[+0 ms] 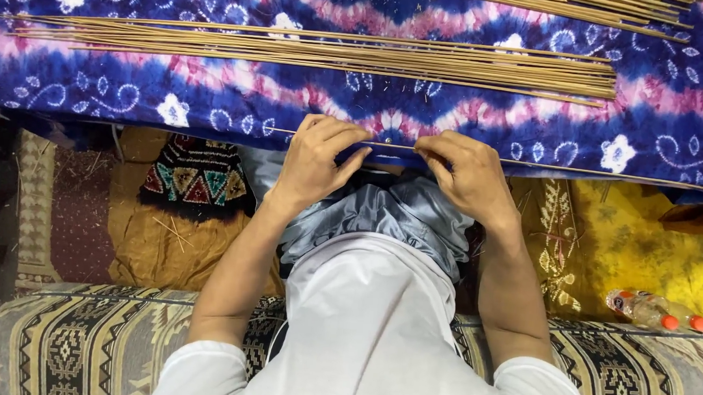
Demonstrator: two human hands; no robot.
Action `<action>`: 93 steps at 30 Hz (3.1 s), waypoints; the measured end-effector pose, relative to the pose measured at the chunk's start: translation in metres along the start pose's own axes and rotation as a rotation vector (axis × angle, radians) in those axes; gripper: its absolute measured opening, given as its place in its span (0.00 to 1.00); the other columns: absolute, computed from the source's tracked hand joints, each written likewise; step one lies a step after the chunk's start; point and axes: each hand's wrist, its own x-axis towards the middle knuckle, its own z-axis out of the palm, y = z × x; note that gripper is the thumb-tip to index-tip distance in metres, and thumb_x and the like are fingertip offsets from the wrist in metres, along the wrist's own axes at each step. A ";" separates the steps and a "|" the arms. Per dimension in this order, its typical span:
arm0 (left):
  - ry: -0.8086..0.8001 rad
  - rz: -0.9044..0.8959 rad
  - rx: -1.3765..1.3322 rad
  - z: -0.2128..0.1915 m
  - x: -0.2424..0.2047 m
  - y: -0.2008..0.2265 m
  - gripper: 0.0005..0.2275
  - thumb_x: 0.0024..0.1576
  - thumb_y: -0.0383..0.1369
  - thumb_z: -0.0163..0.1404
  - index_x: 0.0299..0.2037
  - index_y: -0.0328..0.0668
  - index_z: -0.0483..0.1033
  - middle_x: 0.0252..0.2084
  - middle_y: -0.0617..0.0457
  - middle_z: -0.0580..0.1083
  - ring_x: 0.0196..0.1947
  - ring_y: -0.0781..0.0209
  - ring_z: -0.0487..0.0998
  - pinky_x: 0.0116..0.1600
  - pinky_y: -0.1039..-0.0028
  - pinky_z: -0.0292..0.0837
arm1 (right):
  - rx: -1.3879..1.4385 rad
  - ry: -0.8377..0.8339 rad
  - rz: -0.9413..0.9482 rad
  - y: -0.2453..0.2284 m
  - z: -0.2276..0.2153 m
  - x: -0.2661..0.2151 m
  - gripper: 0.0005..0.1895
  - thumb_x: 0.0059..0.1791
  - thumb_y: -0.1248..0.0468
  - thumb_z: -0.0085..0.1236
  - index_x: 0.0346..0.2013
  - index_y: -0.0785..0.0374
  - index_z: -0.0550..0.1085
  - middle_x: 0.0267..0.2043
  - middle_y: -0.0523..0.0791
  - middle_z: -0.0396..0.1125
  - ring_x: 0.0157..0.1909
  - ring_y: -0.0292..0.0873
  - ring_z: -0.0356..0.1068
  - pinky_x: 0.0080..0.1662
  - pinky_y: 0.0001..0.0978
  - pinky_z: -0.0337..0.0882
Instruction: The person is sorting, straightening, and aligning thin wooden sticks on a table covered with a patterned cloth.
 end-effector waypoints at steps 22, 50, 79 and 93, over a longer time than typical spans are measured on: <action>-0.094 -0.134 -0.089 -0.002 0.007 -0.003 0.04 0.55 0.28 0.61 0.37 0.48 0.82 0.35 0.57 0.81 0.34 0.58 0.81 0.45 0.69 0.69 | -0.067 -0.021 -0.012 -0.005 0.005 0.007 0.08 0.55 0.64 0.54 0.44 0.52 0.80 0.29 0.46 0.68 0.36 0.53 0.73 0.38 0.44 0.74; -0.002 0.140 0.101 -0.001 -0.013 -0.002 0.05 0.63 0.29 0.51 0.42 0.46 0.81 0.35 0.55 0.77 0.34 0.55 0.79 0.38 0.71 0.73 | 0.173 -0.371 0.073 -0.017 -0.017 0.027 0.10 0.54 0.61 0.48 0.37 0.60 0.76 0.22 0.52 0.68 0.30 0.59 0.71 0.35 0.49 0.69; -0.160 -0.483 -0.278 -0.009 0.004 -0.014 0.05 0.54 0.38 0.62 0.32 0.50 0.85 0.26 0.55 0.80 0.24 0.56 0.78 0.31 0.69 0.72 | -0.154 -0.093 -0.081 -0.013 0.001 0.022 0.07 0.55 0.61 0.53 0.40 0.50 0.79 0.29 0.41 0.68 0.35 0.46 0.73 0.37 0.37 0.74; -0.135 -0.483 -0.217 -0.012 0.004 -0.011 0.02 0.48 0.34 0.61 0.30 0.52 0.84 0.25 0.56 0.79 0.26 0.53 0.80 0.31 0.66 0.73 | -0.173 -0.083 -0.117 -0.019 0.004 0.019 0.07 0.56 0.61 0.52 0.43 0.48 0.78 0.28 0.44 0.66 0.35 0.48 0.73 0.37 0.40 0.74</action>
